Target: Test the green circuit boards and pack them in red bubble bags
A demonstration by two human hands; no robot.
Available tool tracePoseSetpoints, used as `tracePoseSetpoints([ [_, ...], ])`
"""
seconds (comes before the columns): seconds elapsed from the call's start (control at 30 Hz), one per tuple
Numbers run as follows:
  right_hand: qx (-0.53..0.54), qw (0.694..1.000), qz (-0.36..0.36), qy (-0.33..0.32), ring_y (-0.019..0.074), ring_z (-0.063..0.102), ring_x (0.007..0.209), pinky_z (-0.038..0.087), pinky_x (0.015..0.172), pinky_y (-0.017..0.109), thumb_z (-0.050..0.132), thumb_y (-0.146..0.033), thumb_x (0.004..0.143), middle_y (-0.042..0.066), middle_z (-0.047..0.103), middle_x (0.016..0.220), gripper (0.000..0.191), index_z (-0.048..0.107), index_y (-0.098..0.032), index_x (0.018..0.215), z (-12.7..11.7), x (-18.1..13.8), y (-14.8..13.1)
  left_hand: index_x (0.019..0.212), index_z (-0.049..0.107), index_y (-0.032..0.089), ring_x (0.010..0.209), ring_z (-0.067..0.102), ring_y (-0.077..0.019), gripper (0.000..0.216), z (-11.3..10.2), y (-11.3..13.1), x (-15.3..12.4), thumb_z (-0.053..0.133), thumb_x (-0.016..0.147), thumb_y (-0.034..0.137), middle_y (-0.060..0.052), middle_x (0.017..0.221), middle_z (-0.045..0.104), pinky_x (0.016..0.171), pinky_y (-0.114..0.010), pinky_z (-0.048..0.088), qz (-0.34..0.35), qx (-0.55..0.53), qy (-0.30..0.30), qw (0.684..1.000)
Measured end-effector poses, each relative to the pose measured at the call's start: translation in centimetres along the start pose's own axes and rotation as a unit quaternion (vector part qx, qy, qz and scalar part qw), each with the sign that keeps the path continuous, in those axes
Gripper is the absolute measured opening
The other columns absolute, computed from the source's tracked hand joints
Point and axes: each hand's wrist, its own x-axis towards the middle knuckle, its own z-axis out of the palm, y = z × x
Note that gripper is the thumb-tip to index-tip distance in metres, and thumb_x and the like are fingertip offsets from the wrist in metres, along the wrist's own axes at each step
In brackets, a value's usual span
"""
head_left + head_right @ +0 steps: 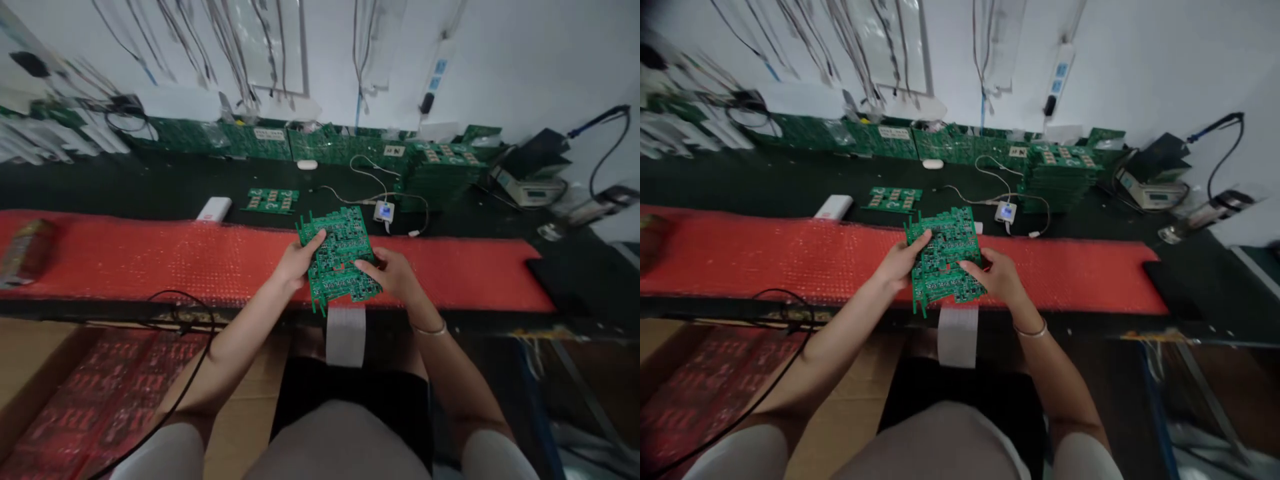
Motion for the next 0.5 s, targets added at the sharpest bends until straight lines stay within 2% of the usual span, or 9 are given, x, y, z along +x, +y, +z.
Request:
tracePoseSetpoints([
  [0.03, 0.025, 0.999, 0.019, -0.009, 0.0194, 0.068, 0.08, 0.054, 0.072, 0.031, 0.075, -0.061, 0.074, 0.003, 0.077, 0.087, 0.044, 0.075, -0.021, 0.092, 0.1, -0.4, 0.6, 0.096, 0.072, 0.016, 0.089, 0.076, -0.0261, 0.035, 0.3, -0.7, -0.4, 0.078, 0.08, 0.047, -0.008, 0.089, 0.078, 0.082, -0.039, 0.064, -0.029, -0.008, -0.016, 0.999],
  [0.1, 0.084, 0.994, 0.062, 0.016, 0.0205, 0.07, 0.082, 0.055, 0.074, 0.031, 0.078, -0.06, 0.071, 0.004, 0.077, 0.089, 0.044, 0.075, -0.021, 0.091, -0.2, -1.6, 2.0, 0.093, 0.071, 0.017, 0.076, 0.075, -0.0219, 0.028, 0.5, -1.8, -0.9, 0.067, 0.087, 0.044, -0.006, 0.081, 0.076, 0.071, -0.034, 0.064, -0.078, -0.028, -0.043, 0.996],
  [0.2, 0.164, 0.975, 0.125, 0.081, 0.0196, 0.069, 0.079, 0.054, 0.073, 0.031, 0.081, -0.057, 0.066, 0.003, 0.077, 0.086, 0.044, 0.074, -0.02, 0.089, -1.2, -3.4, 3.7, 0.085, 0.069, 0.015, 0.064, 0.071, -0.0158, 0.015, 0.6, -3.0, -1.4, 0.064, 0.086, 0.029, -0.004, 0.077, 0.075, 0.06, -0.026, 0.061, -0.093, -0.044, -0.051, 0.993],
  [0.27, 0.207, 0.961, 0.144, 0.116, 0.0175, 0.068, 0.076, 0.053, 0.074, 0.03, 0.084, -0.053, 0.063, 0.001, 0.076, 0.083, 0.042, 0.073, -0.02, 0.086, -1.9, -4.1, 4.6, 0.081, 0.068, 0.014, 0.064, 0.07, -0.0145, 0.009, 0.8, -3.8, -1.6, 0.068, 0.084, 0.023, -0.004, 0.079, 0.076, 0.06, -0.024, 0.06, -0.077, -0.04, -0.049, 0.995],
  [0.33, 0.24, 0.949, 0.144, 0.148, 0.0157, 0.068, 0.076, 0.053, 0.076, 0.029, 0.086, -0.049, 0.06, 0.0, 0.076, 0.083, 0.04, 0.071, -0.02, 0.084, -2.4, -4.4, 5.2, 0.08, 0.068, 0.013, 0.066, 0.071, -0.0149, 0.012, 1.2, -4.7, -1.6, 0.074, 0.082, 0.023, -0.006, 0.08, 0.076, 0.061, -0.024, 0.061, -0.062, -0.024, -0.051, 0.996],
  [0.5, 0.26, 0.935, 0.14, 0.197, 0.0155, 0.068, 0.077, 0.054, 0.078, 0.029, 0.088, -0.046, 0.055, -0.001, 0.076, 0.082, 0.042, 0.07, -0.021, 0.084, -3.3, -4.8, 6.3, 0.081, 0.07, 0.015, 0.077, 0.075, -0.0202, 0.028, 3.0, -6.5, -1.0, 0.082, 0.079, 0.041, -0.007, 0.079, 0.076, 0.069, -0.028, 0.063, -0.041, 0.031, -0.019, 0.998],
])
